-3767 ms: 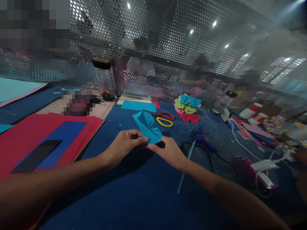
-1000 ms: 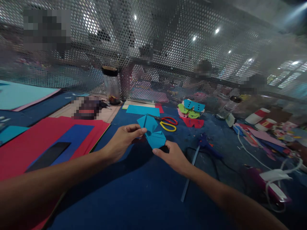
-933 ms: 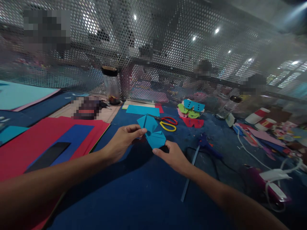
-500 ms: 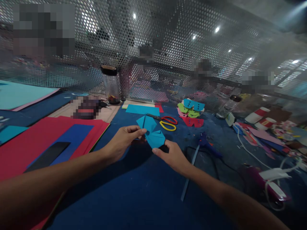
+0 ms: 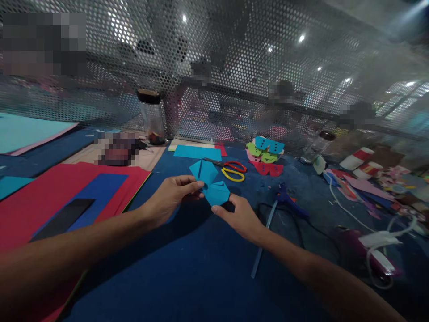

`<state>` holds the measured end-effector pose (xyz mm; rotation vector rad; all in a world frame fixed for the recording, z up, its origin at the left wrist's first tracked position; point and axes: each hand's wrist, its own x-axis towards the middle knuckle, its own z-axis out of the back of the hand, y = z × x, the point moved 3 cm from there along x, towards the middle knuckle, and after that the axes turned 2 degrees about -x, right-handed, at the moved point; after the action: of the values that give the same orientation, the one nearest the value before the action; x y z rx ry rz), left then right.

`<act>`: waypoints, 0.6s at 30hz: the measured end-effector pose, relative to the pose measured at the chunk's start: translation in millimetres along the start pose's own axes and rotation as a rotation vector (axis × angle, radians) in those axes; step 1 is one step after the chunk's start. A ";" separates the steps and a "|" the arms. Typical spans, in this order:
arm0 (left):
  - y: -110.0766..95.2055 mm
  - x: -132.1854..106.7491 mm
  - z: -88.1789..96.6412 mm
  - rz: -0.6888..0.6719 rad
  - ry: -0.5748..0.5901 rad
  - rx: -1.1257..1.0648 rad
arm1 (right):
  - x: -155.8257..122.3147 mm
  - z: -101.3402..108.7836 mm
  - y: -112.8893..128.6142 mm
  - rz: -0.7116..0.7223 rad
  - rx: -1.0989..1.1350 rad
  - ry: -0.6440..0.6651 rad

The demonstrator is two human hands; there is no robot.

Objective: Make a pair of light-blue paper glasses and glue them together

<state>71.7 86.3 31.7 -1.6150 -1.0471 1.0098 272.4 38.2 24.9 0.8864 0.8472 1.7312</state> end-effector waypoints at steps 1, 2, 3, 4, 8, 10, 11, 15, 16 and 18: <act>-0.3 -0.2 -0.3 -0.001 0.000 0.000 | 0.2 -0.1 -0.5 0.002 0.006 0.002; -0.5 -0.4 -0.5 -0.004 0.003 0.003 | 0.3 -0.3 -0.8 0.006 0.014 0.006; -0.6 -0.5 -0.6 -0.010 0.006 0.006 | 0.5 -0.4 -0.9 0.011 0.023 0.011; -0.4 -0.5 -0.5 -0.015 0.007 0.007 | 0.6 -0.4 -0.7 0.014 0.032 0.015; 1.2 0.3 0.5 -0.034 0.001 0.016 | 1.1 0.0 2.9 0.040 0.078 0.024; 1.3 0.7 0.8 -0.046 -0.004 0.032 | 1.2 -0.3 5.1 0.051 0.100 0.038; 1.2 0.9 0.9 -0.051 -0.008 0.040 | 1.1 -0.6 5.6 0.050 0.108 0.047; 0.5 2.0 2.1 -0.068 -0.030 0.077 | 0.1 -1.4 4.2 0.027 0.117 0.042; 0.3 2.5 2.7 -0.078 -0.037 0.087 | -0.3 -1.3 3.3 0.024 0.111 0.034; 0.4 3.5 3.9 -0.096 -0.052 0.104 | -0.8 -1.2 1.4 0.018 0.089 0.026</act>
<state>69.2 90.5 29.9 -1.4474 -1.0794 1.0297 271.0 36.9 25.4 0.9347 0.9418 1.7353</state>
